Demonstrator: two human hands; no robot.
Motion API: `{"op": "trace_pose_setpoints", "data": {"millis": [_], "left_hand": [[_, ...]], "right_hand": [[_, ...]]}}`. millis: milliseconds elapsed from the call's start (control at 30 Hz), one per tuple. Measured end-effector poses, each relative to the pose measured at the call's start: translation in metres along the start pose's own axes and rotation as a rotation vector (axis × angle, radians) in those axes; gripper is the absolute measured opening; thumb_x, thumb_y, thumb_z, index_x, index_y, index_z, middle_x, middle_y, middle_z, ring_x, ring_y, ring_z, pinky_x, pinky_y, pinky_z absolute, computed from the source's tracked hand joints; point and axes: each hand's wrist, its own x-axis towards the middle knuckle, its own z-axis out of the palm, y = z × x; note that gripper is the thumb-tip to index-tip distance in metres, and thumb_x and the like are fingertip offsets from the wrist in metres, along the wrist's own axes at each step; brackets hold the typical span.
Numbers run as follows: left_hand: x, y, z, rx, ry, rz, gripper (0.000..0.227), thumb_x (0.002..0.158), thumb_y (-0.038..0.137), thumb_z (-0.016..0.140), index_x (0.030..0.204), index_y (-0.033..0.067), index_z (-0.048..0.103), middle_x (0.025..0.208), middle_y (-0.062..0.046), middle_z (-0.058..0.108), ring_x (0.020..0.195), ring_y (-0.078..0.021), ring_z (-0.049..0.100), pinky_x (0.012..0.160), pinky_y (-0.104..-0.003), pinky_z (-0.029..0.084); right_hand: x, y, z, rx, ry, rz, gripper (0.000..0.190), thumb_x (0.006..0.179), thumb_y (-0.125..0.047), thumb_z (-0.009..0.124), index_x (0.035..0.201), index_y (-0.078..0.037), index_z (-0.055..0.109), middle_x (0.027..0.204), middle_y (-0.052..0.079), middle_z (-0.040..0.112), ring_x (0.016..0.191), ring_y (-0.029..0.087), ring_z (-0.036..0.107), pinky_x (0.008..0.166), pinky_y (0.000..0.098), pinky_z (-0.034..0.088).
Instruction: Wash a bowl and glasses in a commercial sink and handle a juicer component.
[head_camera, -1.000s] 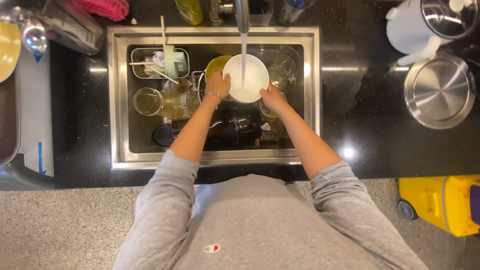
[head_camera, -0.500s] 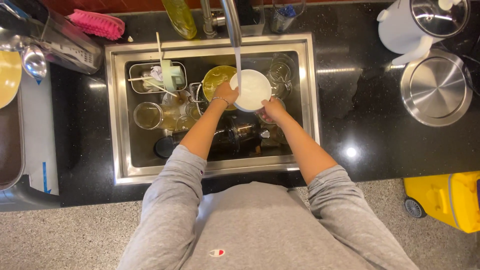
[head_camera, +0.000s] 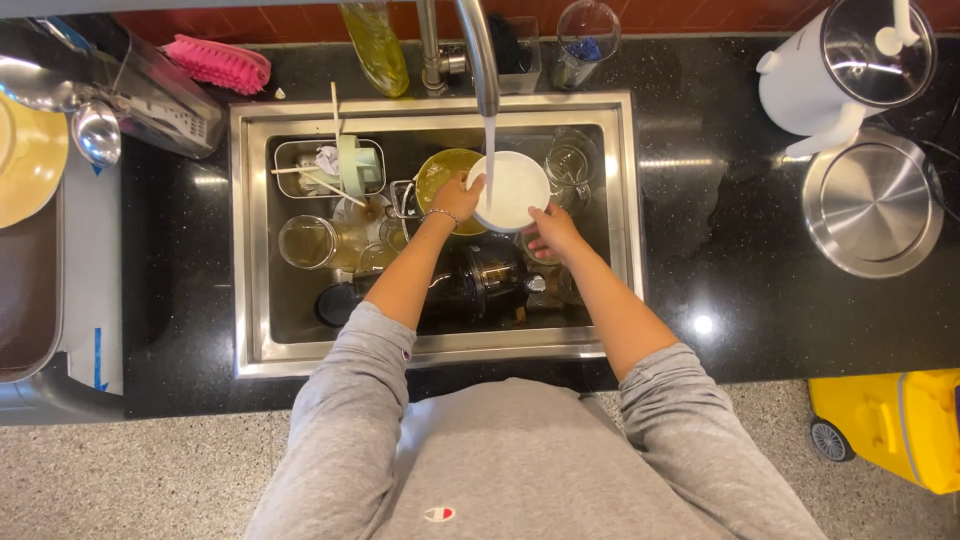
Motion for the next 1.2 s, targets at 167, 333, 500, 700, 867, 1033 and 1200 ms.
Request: {"op": "trace_pose_setpoints", "data": {"millis": [167,333,500,700,867,1033,1200], "left_hand": [[0.007,-0.012,-0.003,-0.005,0.129,0.028,0.070,0.096,0.060,0.057,0.136,0.0029,0.056,0.125,-0.027,0.065,0.118,-0.0417,0.062,0.102,-0.047,0.047],[0.008,0.002,-0.018,-0.112,0.451,0.328,0.041,0.105,0.042,0.053,0.111,0.0084,0.075,0.107,-0.020,0.073,0.099,-0.0408,0.069,0.087,-0.047,0.055],[-0.028,0.073,-0.006,-0.384,0.088,0.345,0.056,0.095,0.058,0.062,0.087,0.0028,0.070,0.069,-0.010,0.069,0.063,-0.0219,0.070,0.063,-0.036,0.055],[0.051,0.049,0.063,-0.797,0.039,0.075,0.084,0.099,0.073,0.037,0.127,-0.0003,0.066,0.125,-0.023,0.069,0.115,-0.0319,0.061,0.096,-0.041,0.049],[0.034,0.024,0.067,-0.519,-0.020,0.158,0.089,0.094,0.070,0.027,0.162,0.0125,0.018,0.170,-0.010,0.016,0.155,-0.0286,0.008,0.117,-0.048,0.009],[0.020,0.021,0.027,-0.742,0.093,0.218,0.082,0.106,0.064,0.029,0.163,0.0063,0.017,0.173,-0.011,0.015,0.163,-0.0315,0.011,0.130,-0.043,0.010],[0.087,-0.010,0.097,-0.132,0.242,0.570,0.077,0.110,0.047,0.031,0.165,-0.0032,0.011,0.172,-0.024,0.008,0.155,-0.0434,0.011,0.119,-0.048,0.004]], "right_hand": [[-0.047,-0.042,0.003,-0.142,0.058,0.118,0.062,0.097,-0.059,0.048,0.136,-0.010,0.045,0.096,0.012,0.069,0.055,0.019,0.061,0.050,0.0341,0.053],[-0.071,-0.057,-0.012,-0.434,0.085,-0.010,0.063,0.098,-0.059,0.048,0.133,-0.007,0.056,0.089,0.016,0.070,0.052,0.018,0.062,0.046,0.0313,0.050],[-0.024,-0.043,-0.005,-0.009,0.069,-0.499,0.050,0.103,-0.047,0.051,0.129,-0.005,0.060,0.106,0.009,0.068,0.083,0.017,0.064,0.066,0.0324,0.053],[-0.036,-0.095,0.077,0.622,-0.176,-0.244,0.051,0.102,-0.056,0.041,0.135,-0.019,0.053,0.117,0.001,0.064,0.100,0.017,0.063,0.085,0.0401,0.054],[0.065,-0.059,0.086,0.582,-0.116,-0.133,0.056,0.101,-0.063,0.052,0.134,-0.018,0.054,0.115,0.001,0.057,0.090,0.025,0.055,0.077,0.0444,0.049],[0.035,-0.078,0.112,0.630,-0.391,-0.145,0.060,0.104,-0.063,0.059,0.137,-0.013,0.054,0.125,0.009,0.061,0.103,0.025,0.063,0.085,0.0446,0.054],[-0.013,-0.133,0.087,0.657,-0.247,-0.135,0.045,0.092,-0.049,0.046,0.132,-0.029,0.053,0.121,-0.010,0.065,0.105,0.025,0.066,0.086,0.0466,0.051]]}}
